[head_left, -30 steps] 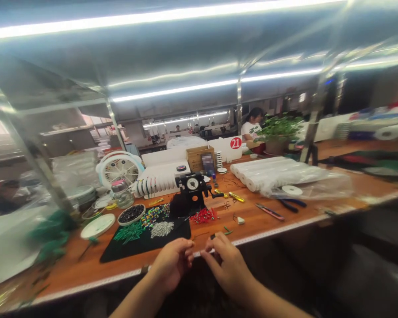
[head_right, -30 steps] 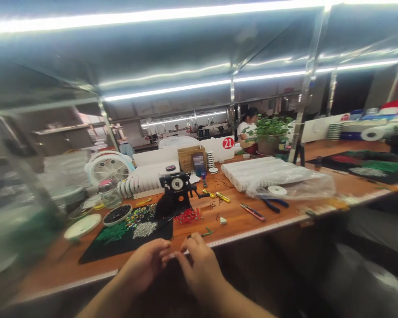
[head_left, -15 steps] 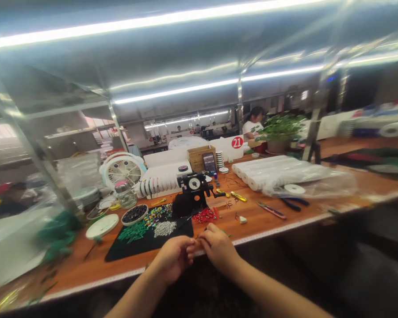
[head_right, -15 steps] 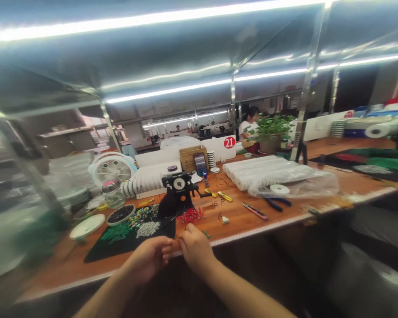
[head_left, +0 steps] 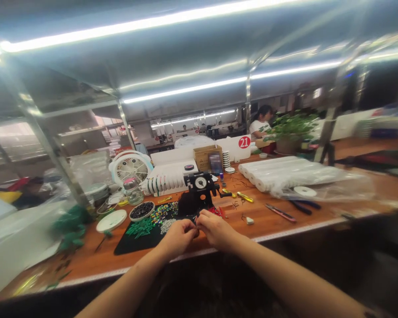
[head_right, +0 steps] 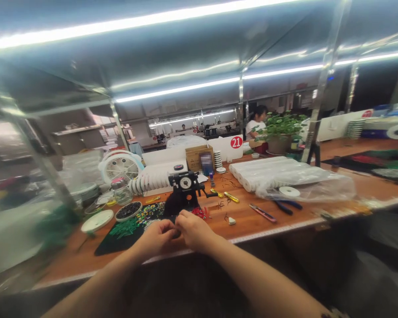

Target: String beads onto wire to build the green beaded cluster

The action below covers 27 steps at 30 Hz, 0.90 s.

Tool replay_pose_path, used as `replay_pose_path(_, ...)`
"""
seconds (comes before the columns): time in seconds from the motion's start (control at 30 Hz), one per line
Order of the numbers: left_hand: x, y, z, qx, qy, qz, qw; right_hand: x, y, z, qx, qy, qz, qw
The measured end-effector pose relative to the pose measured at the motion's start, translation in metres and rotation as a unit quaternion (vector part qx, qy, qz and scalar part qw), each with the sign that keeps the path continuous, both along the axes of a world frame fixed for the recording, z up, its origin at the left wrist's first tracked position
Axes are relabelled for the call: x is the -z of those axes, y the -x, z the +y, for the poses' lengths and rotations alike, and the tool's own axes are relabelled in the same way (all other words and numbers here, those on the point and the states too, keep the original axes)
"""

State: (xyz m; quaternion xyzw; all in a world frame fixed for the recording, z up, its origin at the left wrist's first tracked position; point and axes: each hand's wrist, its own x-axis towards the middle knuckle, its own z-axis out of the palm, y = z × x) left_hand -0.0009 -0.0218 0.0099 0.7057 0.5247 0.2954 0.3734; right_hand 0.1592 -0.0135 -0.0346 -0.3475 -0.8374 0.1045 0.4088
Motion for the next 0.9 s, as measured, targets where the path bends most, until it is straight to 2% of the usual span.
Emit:
replay_pose_path(0.07, -0.003, 0.002, -0.002, 0.033, -0.087, 0.054, 0.994, -0.01, 0.002, 0.01, -0.002, 0.063, 0.022, 0.998)
replay_pose_path(0.13, -0.003, 0.005, -0.002, 0.062, -0.189, 0.115, 0.973, -0.017, 0.004, 0.02, 0.008, 0.103, 0.034, 0.994)
replay_pose_path(0.2, -0.003, 0.007, 0.0, 0.079, -0.251, 0.15, 0.953, -0.021, 0.005, 0.028, 0.006, 0.129, 0.034, 0.991)
replay_pose_path(0.33, -0.003, 0.012, 0.008, 0.098, -0.266, 0.159, 0.946, -0.028, 0.004, 0.044, -0.032, 0.176, 0.014, 0.984)
replay_pose_path(0.4, -0.002, 0.013, 0.012, 0.127, -0.286, 0.187, 0.931, -0.031, 0.003, 0.05, -0.045, 0.191, 0.005, 0.981)
replay_pose_path(0.47, -0.001, 0.014, 0.014, 0.165, -0.317, 0.216, 0.908, -0.034, 0.002, 0.053, -0.045, 0.199, 0.003, 0.979)
replay_pose_path(0.53, 0.002, 0.013, 0.015, 0.168, -0.33, 0.186, 0.91, -0.035, 0.0, 0.049, -0.021, 0.192, 0.017, 0.981)
replay_pose_path(0.6, 0.004, 0.011, 0.013, 0.111, -0.269, 0.073, 0.954, -0.033, -0.003, 0.038, 0.038, 0.15, 0.063, 0.986)
replay_pose_path(0.63, 0.006, 0.01, 0.012, 0.067, -0.198, -0.008, 0.978, -0.03, -0.004, 0.031, 0.076, 0.12, 0.094, 0.985)
replay_pose_path(0.67, 0.008, 0.009, 0.011, 0.024, -0.116, -0.086, 0.989, -0.027, -0.003, 0.023, 0.11, 0.093, 0.123, 0.982)
replay_pose_path(0.7, 0.01, 0.007, 0.009, -0.009, -0.037, -0.149, 0.988, -0.022, -0.002, 0.015, 0.133, 0.084, 0.146, 0.977)
replay_pose_path(0.77, 0.013, 0.005, 0.006, -0.037, 0.066, -0.218, 0.973, -0.011, 0.004, 0.002, 0.122, 0.14, 0.165, 0.969)
replay_pose_path(0.83, 0.015, 0.003, 0.004, -0.034, 0.082, -0.229, 0.969, 0.0, 0.013, -0.008, 0.074, 0.244, 0.178, 0.95)
replay_pose_path(0.9, 0.016, 0.003, 0.003, -0.033, 0.087, -0.233, 0.968, 0.008, 0.022, -0.013, 0.048, 0.288, 0.205, 0.934)
